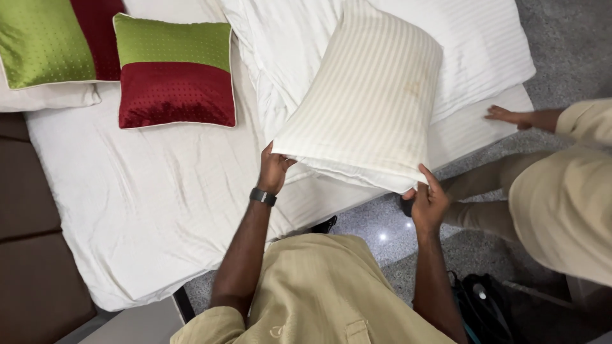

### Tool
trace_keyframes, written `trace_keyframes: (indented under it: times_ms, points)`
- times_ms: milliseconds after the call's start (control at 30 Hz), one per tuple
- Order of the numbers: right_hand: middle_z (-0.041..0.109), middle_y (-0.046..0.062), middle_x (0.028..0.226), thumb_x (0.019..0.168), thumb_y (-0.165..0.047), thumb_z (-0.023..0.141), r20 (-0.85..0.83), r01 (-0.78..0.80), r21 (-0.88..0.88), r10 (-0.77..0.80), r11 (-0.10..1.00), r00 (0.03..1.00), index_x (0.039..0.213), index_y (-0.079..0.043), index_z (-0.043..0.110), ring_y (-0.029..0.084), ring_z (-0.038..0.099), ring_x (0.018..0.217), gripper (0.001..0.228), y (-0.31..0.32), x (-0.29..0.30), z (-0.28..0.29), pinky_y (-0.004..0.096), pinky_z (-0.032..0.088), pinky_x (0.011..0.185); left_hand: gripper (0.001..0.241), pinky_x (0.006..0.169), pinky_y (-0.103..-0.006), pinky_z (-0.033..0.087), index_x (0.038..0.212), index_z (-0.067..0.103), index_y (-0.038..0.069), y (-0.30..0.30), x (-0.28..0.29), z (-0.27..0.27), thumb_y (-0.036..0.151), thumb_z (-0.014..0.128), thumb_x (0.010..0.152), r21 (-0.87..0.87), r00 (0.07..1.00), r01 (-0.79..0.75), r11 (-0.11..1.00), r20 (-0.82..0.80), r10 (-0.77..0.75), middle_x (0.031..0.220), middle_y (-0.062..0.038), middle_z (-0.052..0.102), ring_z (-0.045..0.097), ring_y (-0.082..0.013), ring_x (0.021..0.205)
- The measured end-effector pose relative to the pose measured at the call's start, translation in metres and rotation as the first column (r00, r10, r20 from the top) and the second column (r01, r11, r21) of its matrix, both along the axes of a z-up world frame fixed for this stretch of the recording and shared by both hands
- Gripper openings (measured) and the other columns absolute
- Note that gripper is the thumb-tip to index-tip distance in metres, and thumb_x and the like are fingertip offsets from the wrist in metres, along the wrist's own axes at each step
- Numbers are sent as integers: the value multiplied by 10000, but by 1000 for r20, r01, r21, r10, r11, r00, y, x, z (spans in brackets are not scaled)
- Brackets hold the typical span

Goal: The person places a pillow on the bed, then inserts a pillow into a white pillowcase, smoothing it out. They then arrange decorative pillows on the bed and adjust the bedsheet.

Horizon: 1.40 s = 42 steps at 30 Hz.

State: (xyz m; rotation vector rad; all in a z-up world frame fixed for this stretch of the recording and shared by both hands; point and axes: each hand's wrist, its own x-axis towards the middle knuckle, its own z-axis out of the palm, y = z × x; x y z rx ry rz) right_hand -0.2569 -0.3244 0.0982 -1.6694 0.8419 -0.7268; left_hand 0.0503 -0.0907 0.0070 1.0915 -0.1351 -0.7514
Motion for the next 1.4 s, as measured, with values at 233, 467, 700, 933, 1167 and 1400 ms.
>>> trace_keyframes:
  times_ms: [233,467,700,933,1167,1400]
  points:
    - [676,70,1016,1035,-67,643,59,86,-199,-76,976,995,1474,24,552,98,640,891,458,5,-11,7,262,541,750,228,1003,-520,595,1203,563,5,-35,-13,55,167,414,1141,-364,997,-7,931,-72,-21,920,-27,607,680,-205,967]
    - [379,151,1367,917,-243,884,-156,118,-689,-304,715,940,1558,-69,516,299,463,1269,759,12,-12,-6,471,508,1075,229,1003,-512,587,1113,589,27,-27,-19,94,229,485,1084,-389,998,-39,920,-66,15,921,-39,663,703,-207,940]
    - [159,231,1627,876,-534,775,179,278,-860,-258,427,949,1639,-219,295,392,278,1559,955,-9,24,26,607,369,1263,211,939,-478,617,1092,651,16,37,-17,97,168,533,1178,-526,998,14,850,53,16,841,-26,654,702,-183,866]
    - [275,196,1666,953,-558,698,343,267,-510,-91,818,935,1703,-260,11,364,383,1494,1059,-4,46,50,578,395,1199,200,699,-338,631,992,677,6,74,-12,188,159,579,1075,-280,880,-8,960,453,139,928,-121,741,741,-175,801]
    - [-16,145,1759,975,-412,909,260,312,-510,-203,801,944,1664,-150,-64,381,42,1626,1221,-58,116,44,641,42,1333,824,980,-378,565,1512,377,13,25,-5,231,302,852,905,98,600,-227,969,798,60,1427,-189,578,639,-237,1185]
    - [430,261,1650,961,-174,956,362,39,-235,51,971,931,1659,-22,299,371,451,1525,970,-75,154,108,552,409,1271,976,1071,-526,433,1470,422,16,-53,51,213,425,951,759,96,215,-636,766,975,56,1430,-251,531,501,-436,1311]
